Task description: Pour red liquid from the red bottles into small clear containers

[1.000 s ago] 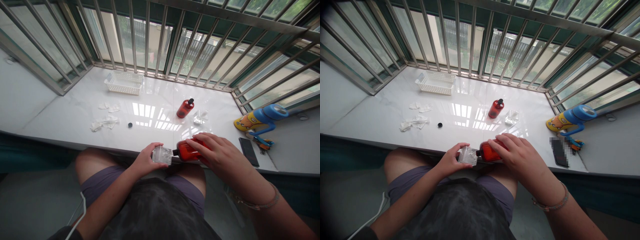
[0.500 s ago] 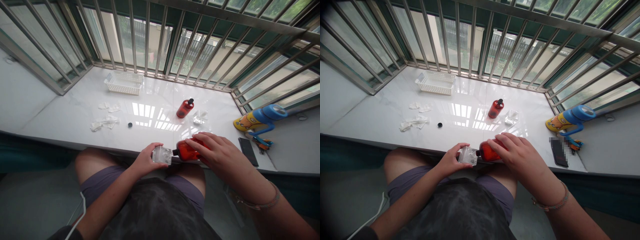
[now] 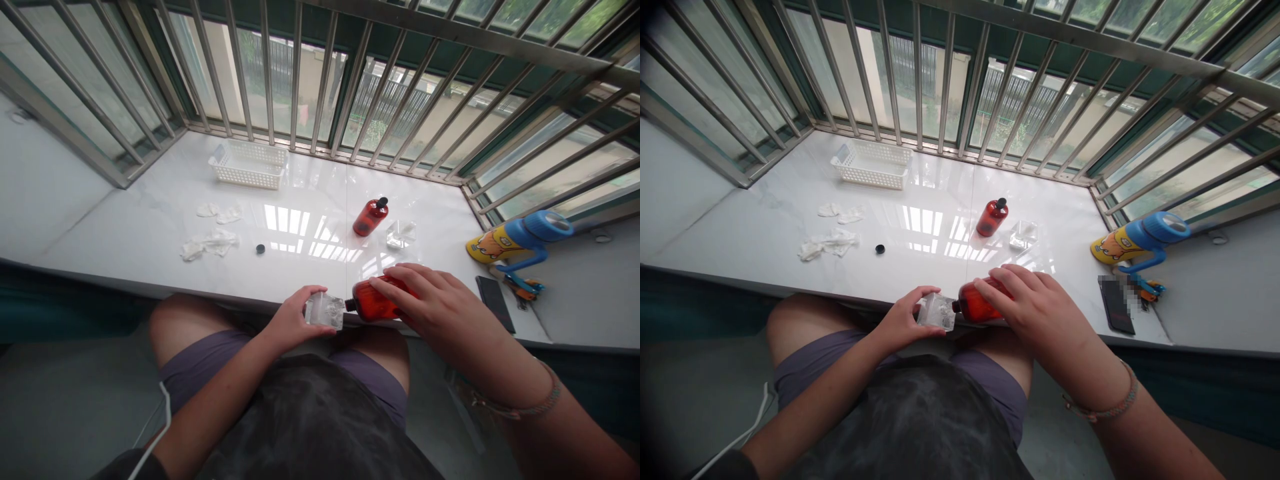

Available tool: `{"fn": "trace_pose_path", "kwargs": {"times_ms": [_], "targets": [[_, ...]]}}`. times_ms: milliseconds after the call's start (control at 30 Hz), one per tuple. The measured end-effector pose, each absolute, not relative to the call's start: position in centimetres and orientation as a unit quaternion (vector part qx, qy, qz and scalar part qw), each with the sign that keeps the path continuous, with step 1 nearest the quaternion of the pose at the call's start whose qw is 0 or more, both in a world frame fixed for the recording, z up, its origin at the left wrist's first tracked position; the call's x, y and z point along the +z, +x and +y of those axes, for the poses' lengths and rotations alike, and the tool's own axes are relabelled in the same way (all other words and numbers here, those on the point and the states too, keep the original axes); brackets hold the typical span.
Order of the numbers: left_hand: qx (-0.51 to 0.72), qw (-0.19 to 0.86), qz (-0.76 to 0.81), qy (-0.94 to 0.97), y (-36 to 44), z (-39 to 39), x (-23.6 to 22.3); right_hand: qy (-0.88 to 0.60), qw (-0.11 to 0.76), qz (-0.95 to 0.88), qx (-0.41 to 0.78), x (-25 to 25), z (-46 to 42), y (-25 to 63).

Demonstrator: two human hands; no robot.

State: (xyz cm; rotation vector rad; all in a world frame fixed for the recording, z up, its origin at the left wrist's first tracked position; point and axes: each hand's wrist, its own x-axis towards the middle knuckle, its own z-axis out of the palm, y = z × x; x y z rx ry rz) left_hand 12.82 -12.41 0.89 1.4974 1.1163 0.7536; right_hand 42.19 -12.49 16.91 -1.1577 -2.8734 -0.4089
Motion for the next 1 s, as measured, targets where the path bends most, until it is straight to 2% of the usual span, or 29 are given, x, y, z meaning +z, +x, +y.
{"fn": "trace_pose_path", "kwargs": {"times_ms": [1000], "targets": [[0.322, 0.539, 0.456, 0.632, 13.0, -12.6, 0.5, -0.340, -0.017, -0.928, -0.153, 17.9, -12.1, 41.1]]}}
